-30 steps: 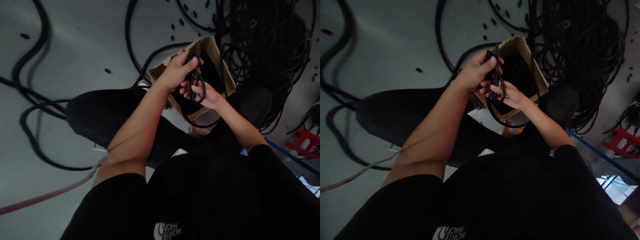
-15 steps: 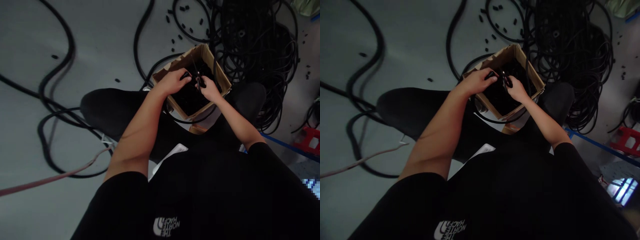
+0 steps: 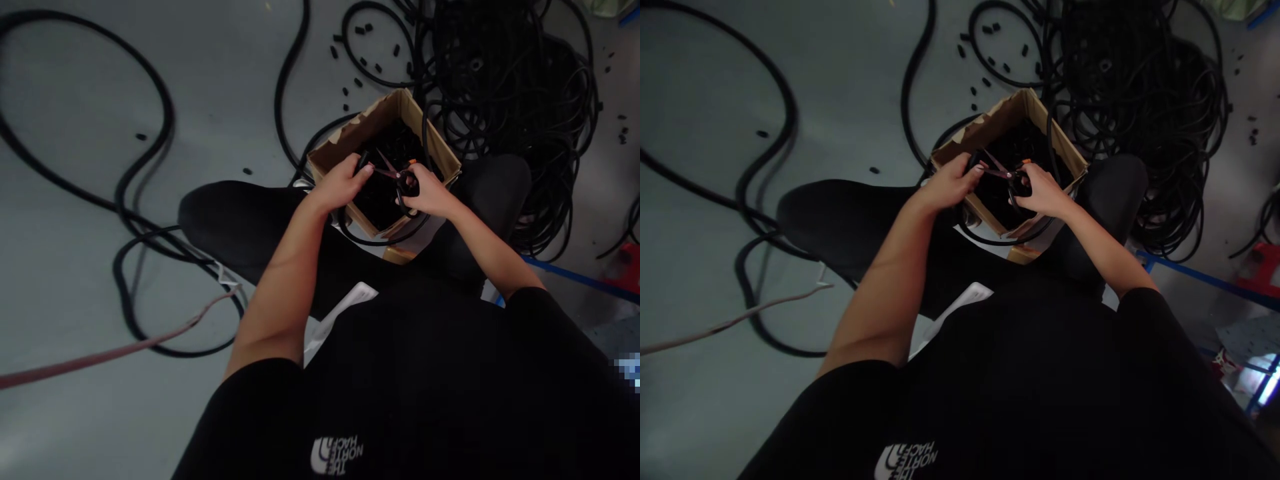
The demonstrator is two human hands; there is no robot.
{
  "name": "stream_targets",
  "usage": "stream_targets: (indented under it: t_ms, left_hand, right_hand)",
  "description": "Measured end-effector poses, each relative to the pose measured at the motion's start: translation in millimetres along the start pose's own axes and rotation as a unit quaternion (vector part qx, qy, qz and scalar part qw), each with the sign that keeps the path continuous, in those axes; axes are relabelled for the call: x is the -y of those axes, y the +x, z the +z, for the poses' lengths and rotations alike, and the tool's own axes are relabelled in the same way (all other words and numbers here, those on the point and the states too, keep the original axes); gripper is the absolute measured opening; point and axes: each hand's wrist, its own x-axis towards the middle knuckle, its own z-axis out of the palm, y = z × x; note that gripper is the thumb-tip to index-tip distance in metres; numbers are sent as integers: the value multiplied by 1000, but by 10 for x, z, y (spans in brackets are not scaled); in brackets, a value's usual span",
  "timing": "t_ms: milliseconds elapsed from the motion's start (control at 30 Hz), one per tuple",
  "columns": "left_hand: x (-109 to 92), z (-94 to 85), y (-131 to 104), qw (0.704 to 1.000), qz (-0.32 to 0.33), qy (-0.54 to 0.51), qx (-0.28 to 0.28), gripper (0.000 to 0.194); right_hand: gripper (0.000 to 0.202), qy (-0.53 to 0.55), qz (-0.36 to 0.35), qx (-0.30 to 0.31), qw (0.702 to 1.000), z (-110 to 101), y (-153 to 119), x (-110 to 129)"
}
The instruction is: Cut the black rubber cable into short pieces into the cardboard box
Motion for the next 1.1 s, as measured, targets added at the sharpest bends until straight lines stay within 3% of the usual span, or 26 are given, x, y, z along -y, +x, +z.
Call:
stream_targets:
  t_ms: [167,433,667,833,1100]
  left_hand:
    - [-34,146,68,1000,-18,-22,-9,82]
    - [-96,107,164,997,-77,27,10,84]
    - [54,166,140,994,-82,8,68,60]
    - [125,189,226,993,-66,34,91,52]
    - [4,203,283,991,-55,38,116,58]
  right_hand:
    - [60,17,57,10,998,108,59,-74]
    - [39,117,196,87,970,109,114,-57]
    - [55,158,212,175,948,62,118,3]
    - [55,190,229,160,941,78,93,-2]
    - [61,270,293,131,908,53,97,130]
